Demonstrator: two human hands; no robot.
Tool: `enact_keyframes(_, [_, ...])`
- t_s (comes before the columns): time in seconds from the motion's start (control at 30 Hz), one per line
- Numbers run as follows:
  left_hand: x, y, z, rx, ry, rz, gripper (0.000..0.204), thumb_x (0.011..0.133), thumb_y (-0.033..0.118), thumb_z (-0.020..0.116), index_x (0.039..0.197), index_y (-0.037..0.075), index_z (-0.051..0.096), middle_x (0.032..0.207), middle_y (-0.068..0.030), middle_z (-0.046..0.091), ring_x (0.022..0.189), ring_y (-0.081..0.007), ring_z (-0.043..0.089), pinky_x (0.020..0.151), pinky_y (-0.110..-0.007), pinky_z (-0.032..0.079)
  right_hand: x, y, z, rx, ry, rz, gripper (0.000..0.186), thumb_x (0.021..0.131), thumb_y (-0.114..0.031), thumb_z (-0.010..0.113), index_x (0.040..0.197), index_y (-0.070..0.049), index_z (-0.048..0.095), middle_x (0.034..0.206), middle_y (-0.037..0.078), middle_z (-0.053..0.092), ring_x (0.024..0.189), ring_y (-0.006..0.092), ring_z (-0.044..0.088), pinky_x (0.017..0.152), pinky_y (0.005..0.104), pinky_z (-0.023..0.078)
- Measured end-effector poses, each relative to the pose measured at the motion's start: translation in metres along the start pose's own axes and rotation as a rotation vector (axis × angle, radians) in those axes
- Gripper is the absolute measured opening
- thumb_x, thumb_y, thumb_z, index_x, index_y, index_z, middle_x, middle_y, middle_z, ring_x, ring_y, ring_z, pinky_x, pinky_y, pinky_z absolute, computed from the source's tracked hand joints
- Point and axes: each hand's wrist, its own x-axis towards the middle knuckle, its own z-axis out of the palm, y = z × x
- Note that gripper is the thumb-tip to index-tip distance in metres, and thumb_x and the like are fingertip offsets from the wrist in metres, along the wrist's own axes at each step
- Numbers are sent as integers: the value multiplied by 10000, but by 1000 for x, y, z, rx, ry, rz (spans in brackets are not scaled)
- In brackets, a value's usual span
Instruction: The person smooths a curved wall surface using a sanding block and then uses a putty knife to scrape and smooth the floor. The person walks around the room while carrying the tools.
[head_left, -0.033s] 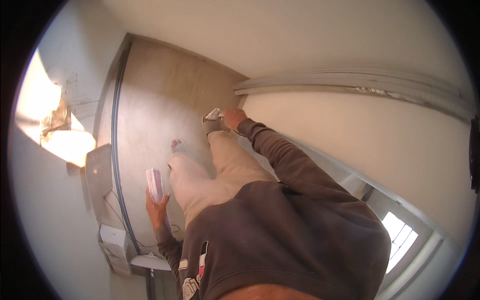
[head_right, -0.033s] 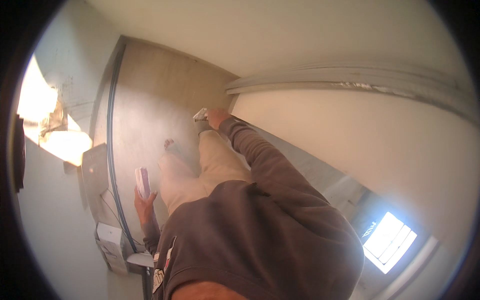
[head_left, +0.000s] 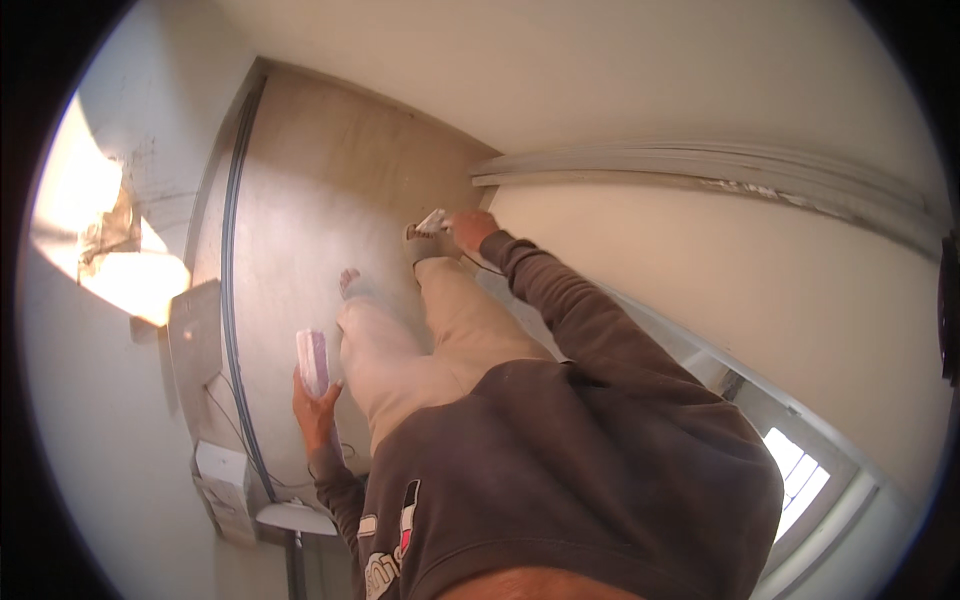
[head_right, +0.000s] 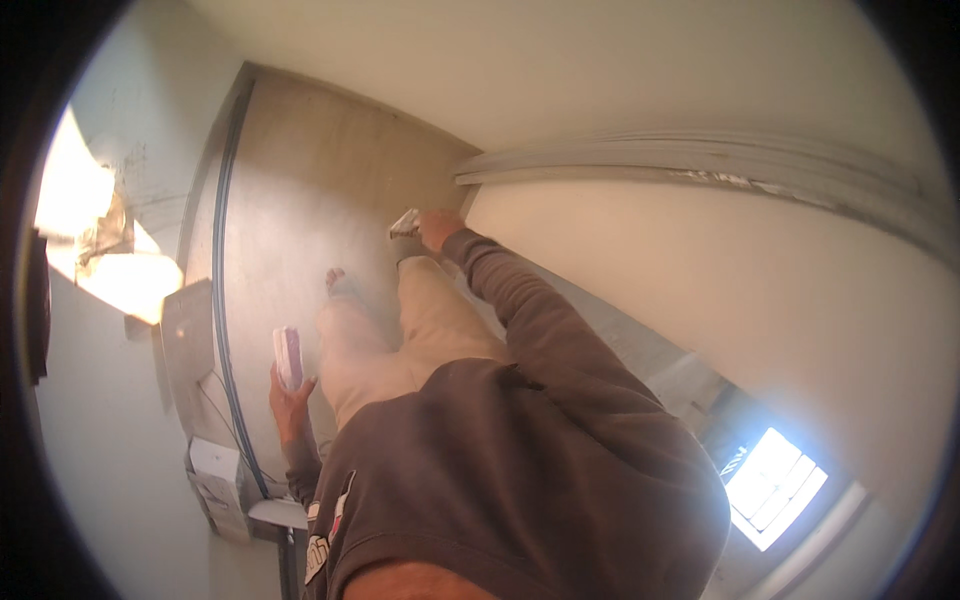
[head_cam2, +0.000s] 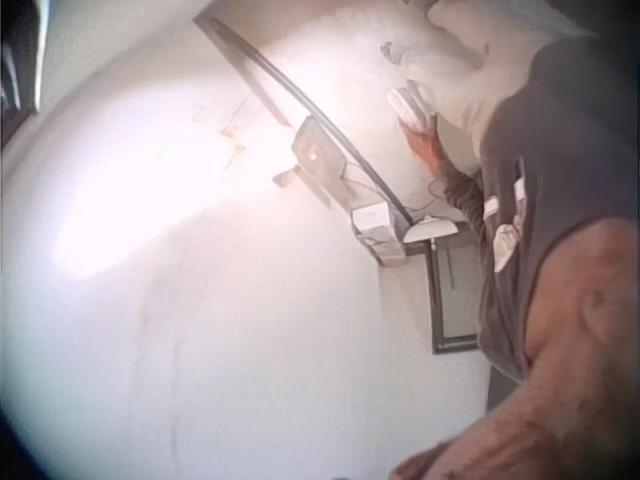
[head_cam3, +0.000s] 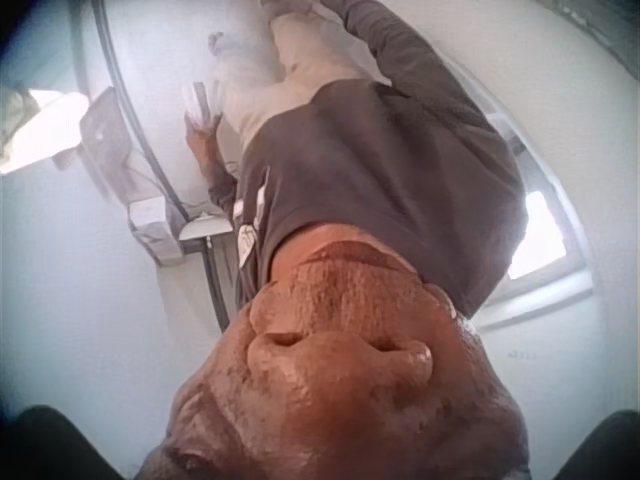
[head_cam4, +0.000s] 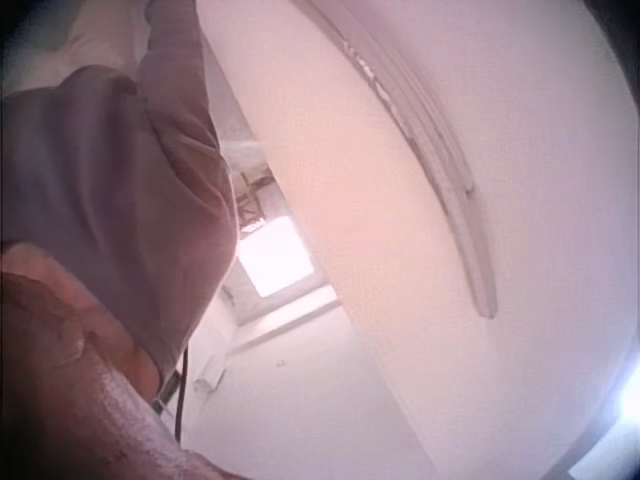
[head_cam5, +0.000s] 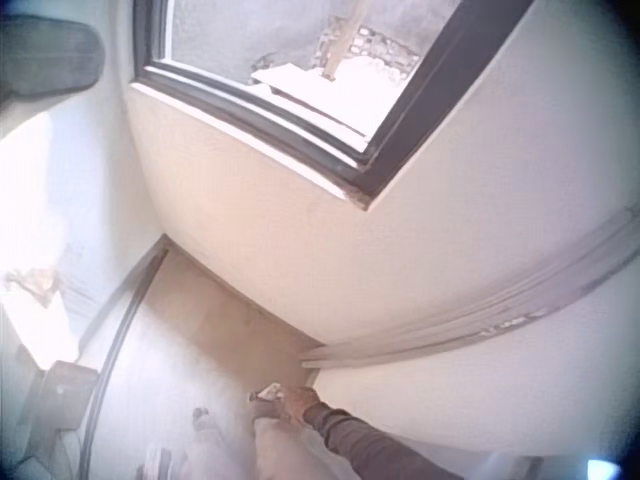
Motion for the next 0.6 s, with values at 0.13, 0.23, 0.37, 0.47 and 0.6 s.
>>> enact_keyframes(0.13, [15, 13, 10, 19, -91, 42, 829, 678, 230, 834, 1377, -5, 454, 1228, -247, 610, 1125, -407, 590, 930, -452, 477, 18, 41, -21, -102, 24, -36, 292, 875, -202, 542, 1095, -239, 730, 983, 159, 701, 951, 352, 671, 816, 485, 536])
enact_keyframes(0.23, [33, -16, 26, 157, -50, 137, 858, 675, 266, 852, 1392, 24, 447, 1250, -246, 600, 1130, -415, 589, 923, -465, 484, -5, 54, -87, -176, -50, 16, 231, 847, -170, 578, 1001, -101, 737, 985, 186, 710, 952, 361, 684, 832, 478, 541])
enact_keyframes(0.37, [61, -22, 31, 272, -38, 180, 913, 672, 293, 869, 1424, 43, 416, 1246, -236, 595, 1100, -418, 597, 899, -478, 490, -28, 83, -111, -451, -204, 10, 204, 846, -139, 573, 927, -35, 729, 901, 215, 708, 891, 368, 702, 783, 469, 558])
enact_keyframes(0.47, [85, -17, 31, 260, -51, 170, 921, 669, 266, 874, 1436, 58, 408, 1224, -229, 596, 1080, -422, 599, 879, -479, 493, -50, 87, -124, -528, -254, -59, 196, 864, -141, 568, 906, -39, 730, 888, 209, 711, 877, 355, 709, 759, 468, 561])
enact_keyframes(0.6, [123, -6, 35, 210, -34, 185, 900, 671, 231, 874, 1436, 94, 420, 1173, -210, 603, 1047, -413, 609, 854, -473, 502, -78, 88, -123, -577, -358, -87, 225, 863, -122, 560, 1023, -102, 716, 849, 190, 688, 821, 351, 692, 706, 481, 536])
